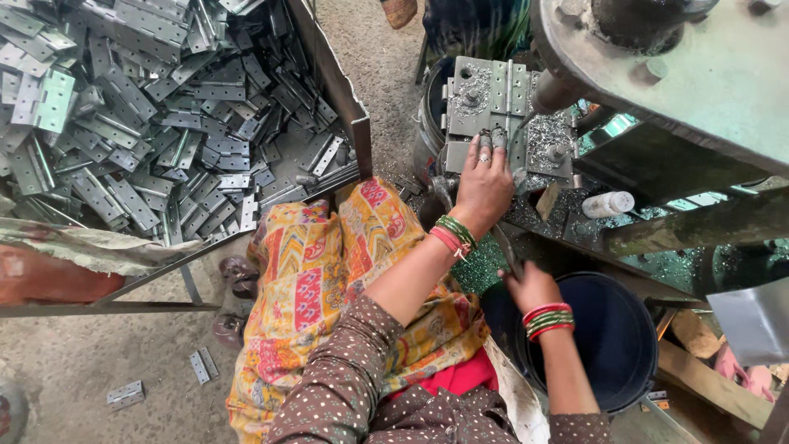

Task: The person sits on the floor and repeatedly picks metal hinge pieces from a nearby bin, places them into a press machine, and operates the lever to process them. The person then removes the processed pieces and returns them to the bin, continuing this cycle throughout the clip.

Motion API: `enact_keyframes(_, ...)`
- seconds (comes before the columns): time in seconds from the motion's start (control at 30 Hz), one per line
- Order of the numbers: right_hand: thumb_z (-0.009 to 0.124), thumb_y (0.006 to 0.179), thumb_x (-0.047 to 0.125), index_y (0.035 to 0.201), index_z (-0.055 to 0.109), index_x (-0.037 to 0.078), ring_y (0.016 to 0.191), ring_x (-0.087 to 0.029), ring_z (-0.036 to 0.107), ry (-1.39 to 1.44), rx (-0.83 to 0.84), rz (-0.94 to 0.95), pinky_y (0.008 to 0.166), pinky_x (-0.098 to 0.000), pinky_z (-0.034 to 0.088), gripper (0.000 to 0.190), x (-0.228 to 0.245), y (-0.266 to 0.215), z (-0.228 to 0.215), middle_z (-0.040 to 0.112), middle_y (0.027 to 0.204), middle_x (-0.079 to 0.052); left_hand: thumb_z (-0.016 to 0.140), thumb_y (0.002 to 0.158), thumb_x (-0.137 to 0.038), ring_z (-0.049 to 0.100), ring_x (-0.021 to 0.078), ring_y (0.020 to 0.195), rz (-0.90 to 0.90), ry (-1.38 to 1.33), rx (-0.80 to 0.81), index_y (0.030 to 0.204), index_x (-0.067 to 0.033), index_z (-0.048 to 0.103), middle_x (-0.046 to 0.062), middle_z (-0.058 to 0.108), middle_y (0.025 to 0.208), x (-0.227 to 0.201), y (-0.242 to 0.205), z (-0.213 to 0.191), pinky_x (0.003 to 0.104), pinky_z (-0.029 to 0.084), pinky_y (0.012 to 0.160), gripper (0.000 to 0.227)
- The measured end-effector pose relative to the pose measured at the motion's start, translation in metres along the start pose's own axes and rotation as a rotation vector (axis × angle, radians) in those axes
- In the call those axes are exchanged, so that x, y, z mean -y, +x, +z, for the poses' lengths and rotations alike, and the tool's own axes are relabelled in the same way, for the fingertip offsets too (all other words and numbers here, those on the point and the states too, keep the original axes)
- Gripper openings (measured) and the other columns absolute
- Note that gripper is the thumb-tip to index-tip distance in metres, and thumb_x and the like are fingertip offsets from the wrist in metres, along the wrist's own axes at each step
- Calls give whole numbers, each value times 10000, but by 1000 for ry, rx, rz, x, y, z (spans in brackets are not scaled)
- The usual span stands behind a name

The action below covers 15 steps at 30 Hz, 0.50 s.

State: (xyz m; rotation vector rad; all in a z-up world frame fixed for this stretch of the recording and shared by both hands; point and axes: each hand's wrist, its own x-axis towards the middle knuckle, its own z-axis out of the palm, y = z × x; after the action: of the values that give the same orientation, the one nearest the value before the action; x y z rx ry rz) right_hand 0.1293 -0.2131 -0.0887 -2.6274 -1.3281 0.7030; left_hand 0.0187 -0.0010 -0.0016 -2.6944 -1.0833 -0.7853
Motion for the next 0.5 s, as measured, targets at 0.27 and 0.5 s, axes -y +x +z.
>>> enact_keyframes(0.27,643,950,465,1027,634,21,878,-500,686,71,-221,-51,766,-585,526,451,-33,10,107,717,911,-285,546,882,-165,603,365,1225,13,-47,-37,1176,79,709,213,646,1272,6,-10,-18,541,292,1228,415)
enact_keyframes(0.5,712,865,572,1053,654,6,978,-482,685,-39,53,44,865,-542,536,600,-7,15,1,710,969,-302,549,872,-225,601,369,1246,1,-50,-107,1114,48,728,219,638,1309,13,3,-13,526,287,1205,406)
